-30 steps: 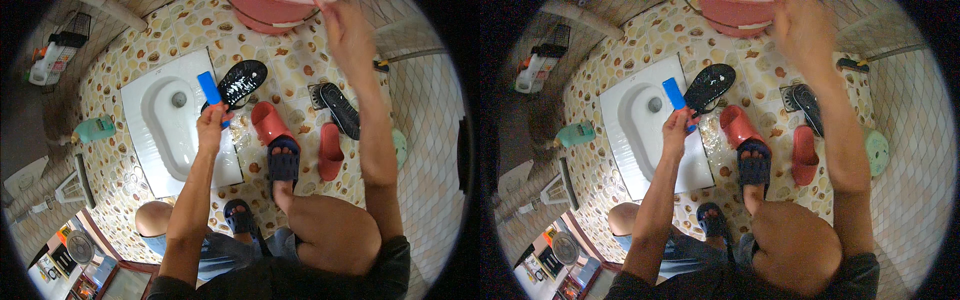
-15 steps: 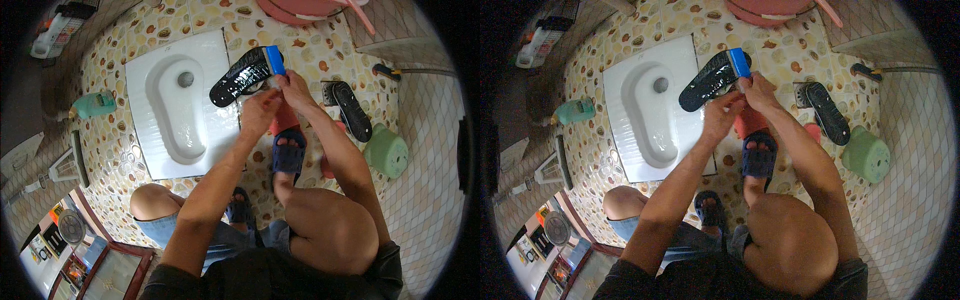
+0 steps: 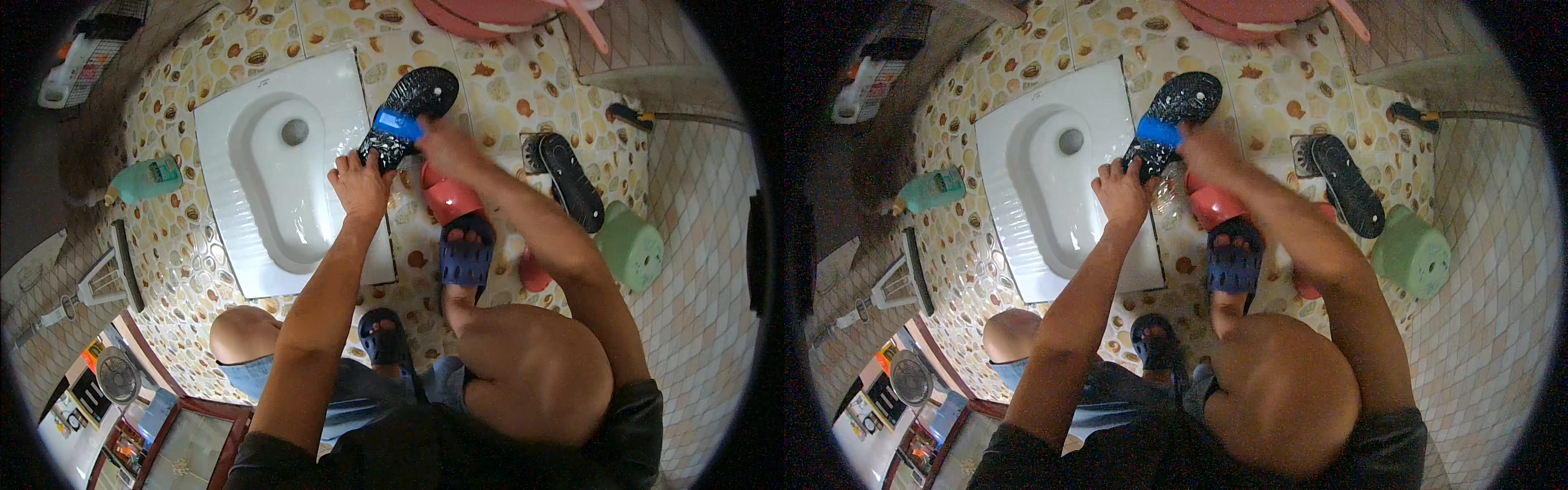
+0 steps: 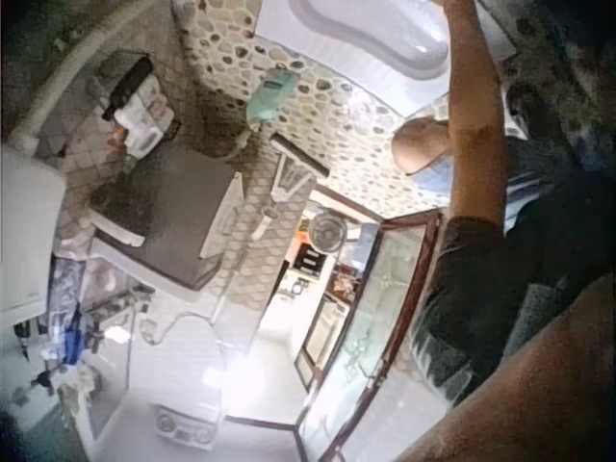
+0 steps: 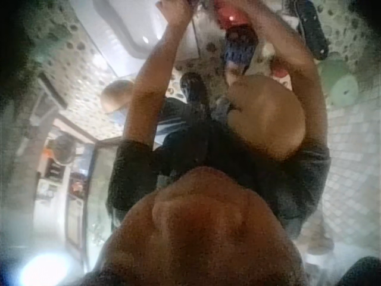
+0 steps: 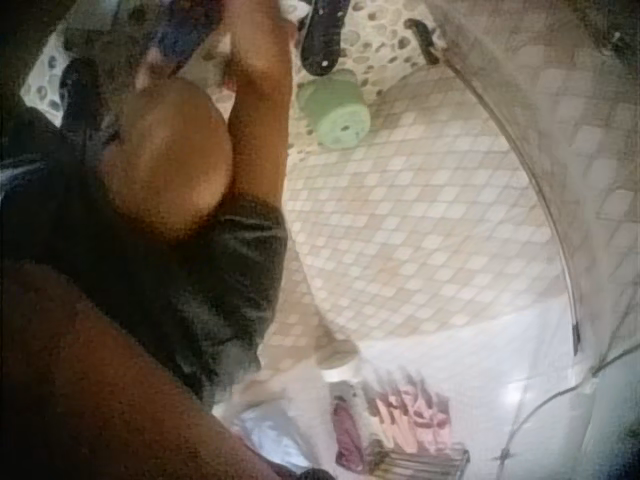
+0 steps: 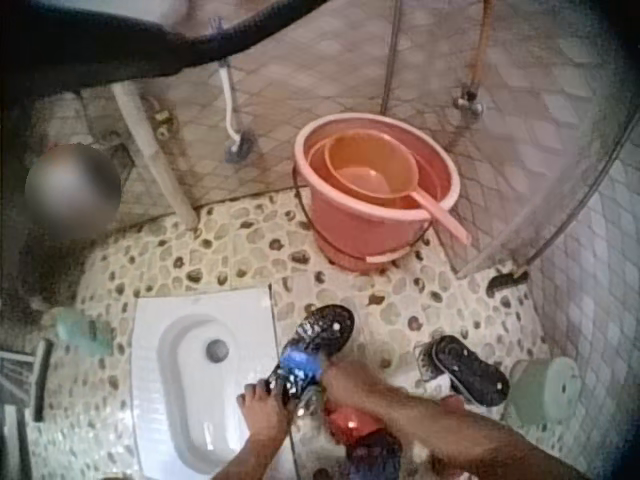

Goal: The person cleans sandals on a tiled bathroom floor by scrubbing them with a brush and rinsing them with water scooped from a bucket.

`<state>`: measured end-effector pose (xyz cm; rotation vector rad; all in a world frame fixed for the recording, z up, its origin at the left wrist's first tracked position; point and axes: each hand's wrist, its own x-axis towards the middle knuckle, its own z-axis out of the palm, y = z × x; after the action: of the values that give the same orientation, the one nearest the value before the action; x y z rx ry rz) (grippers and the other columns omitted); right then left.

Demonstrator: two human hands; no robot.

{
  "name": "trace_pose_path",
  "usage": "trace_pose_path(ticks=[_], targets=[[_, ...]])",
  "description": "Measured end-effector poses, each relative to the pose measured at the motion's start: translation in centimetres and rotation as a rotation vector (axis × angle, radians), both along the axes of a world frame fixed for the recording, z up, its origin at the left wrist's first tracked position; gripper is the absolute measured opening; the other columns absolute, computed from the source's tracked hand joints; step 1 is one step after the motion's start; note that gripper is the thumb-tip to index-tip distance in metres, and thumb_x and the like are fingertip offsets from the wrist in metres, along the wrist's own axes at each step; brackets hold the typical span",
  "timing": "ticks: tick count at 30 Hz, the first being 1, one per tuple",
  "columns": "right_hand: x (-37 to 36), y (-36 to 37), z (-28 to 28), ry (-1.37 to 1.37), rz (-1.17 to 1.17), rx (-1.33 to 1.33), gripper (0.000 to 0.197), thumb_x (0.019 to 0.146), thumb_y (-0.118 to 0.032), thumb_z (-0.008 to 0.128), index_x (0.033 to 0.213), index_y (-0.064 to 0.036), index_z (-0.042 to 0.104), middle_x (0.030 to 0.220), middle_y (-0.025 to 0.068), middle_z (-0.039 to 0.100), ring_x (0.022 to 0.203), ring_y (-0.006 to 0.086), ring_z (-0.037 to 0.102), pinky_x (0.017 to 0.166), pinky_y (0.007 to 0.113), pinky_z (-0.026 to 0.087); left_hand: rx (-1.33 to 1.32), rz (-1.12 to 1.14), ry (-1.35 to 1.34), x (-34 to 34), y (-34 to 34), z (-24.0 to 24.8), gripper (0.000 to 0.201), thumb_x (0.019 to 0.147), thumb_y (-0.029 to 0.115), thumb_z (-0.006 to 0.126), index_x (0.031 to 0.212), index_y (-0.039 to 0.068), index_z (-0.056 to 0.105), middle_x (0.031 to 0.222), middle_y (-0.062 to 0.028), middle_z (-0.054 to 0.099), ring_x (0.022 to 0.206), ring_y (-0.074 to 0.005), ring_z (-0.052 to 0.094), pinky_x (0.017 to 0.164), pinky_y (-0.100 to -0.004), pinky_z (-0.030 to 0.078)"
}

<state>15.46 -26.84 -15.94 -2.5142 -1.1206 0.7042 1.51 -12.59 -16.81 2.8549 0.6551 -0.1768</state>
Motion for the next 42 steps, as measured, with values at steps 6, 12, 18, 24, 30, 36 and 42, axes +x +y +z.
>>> trace_pose_path(ticks=[6,12,18,24,30,36,42], targets=[[2.9,-0.7,-1.9,-0.222,0.036,-0.111,0.031,0.092,-0.026,0.056,0.110,-0.0001,0.058,0.088,0.0219,0.066,0.079,0.0402,0.066,0.068,0.051,0.052,0.042,-0.036,0.000,2.0,-1.9,-0.9,0.051,0.072,0.044,0.077,0.115,0.018,0.067,0.111,-0.0102,0.061,0.110,-0.0290,0.050,0.093,-0.0491,0.035],[5.0,-0.2,-1.8,-0.056,-0.430,-0.067,0.030,0.092,-0.025,0.056,0.108,0.0001,0.058,0.087,0.0217,0.067,0.079,0.0401,0.066,0.066,0.050,0.052,0.092,-0.091,-0.043,1.6,-1.7,-1.1,0.046,0.072,0.045,0.076,0.107,0.016,0.067,0.102,-0.0121,0.061,0.105,-0.0310,0.051,0.089,-0.0491,0.037],[4.5,0.3,-1.6,-0.137,-0.196,0.022,0.026,0.090,-0.024,0.058,0.104,-0.0022,0.061,0.084,0.0231,0.067,0.079,0.0403,0.067,0.069,0.053,0.052,0.085,-0.067,-0.033,1.5,-1.7,-0.6,0.048,0.073,0.045,0.075,0.110,0.016,0.067,0.108,-0.0110,0.061,0.107,-0.0310,0.050,0.089,-0.0495,0.036],[1.5,1.2,-0.6,-0.155,-0.192,0.108,0.021,0.085,-0.020,0.062,0.086,0.0000,0.068,0.074,0.0203,0.068,0.072,0.0325,0.070,0.066,0.049,0.056,0.097,-0.067,-0.037,1.6,-2.0,-0.5,0.048,0.075,0.047,0.074,0.110,0.016,0.067,0.107,-0.0107,0.060,0.108,-0.0306,0.050,0.091,-0.0495,0.036],[4.1,0.2,0.0,-0.091,-0.451,0.038,0.033,0.090,-0.026,0.059,0.105,0.0029,0.060,0.080,0.0270,0.066,0.077,0.0416,0.067,0.069,0.052,0.053,0.071,-0.071,0.004,1.5,-1.7,-1.4,0.051,0.073,0.046,0.075,0.114,0.017,0.068,0.107,-0.0113,0.060,0.108,-0.0312,0.050,0.093,-0.0512,0.035],[8.5,-0.5,0.6,0.014,-0.525,0.012,0.035,0.085,-0.011,0.057,0.117,0.0039,0.058,0.092,0.0284,0.067,0.087,0.0439,0.067,0.077,0.052,0.054,0.044,-0.086,-0.013,2.3,-2.7,-1.0,0.049,0.071,0.045,0.076,0.111,0.018,0.068,0.108,-0.0117,0.062,0.109,-0.0314,0.050,0.092,-0.0495,0.035],[5.9,-1.1,-1.1,-0.174,-0.486,-0.043,0.033,0.091,-0.028,0.058,0.107,0.0009,0.059,0.085,0.0244,0.067,0.082,0.0419,0.066,0.071,0.051,0.053,0.021,-0.083,0.059,2.9,-2.1,-0.3,0.047,0.077,0.043,0.073,0.113,0.015,0.066,0.108,-0.0129,0.060,0.111,-0.0316,0.049,0.094,-0.0505,0.034]])
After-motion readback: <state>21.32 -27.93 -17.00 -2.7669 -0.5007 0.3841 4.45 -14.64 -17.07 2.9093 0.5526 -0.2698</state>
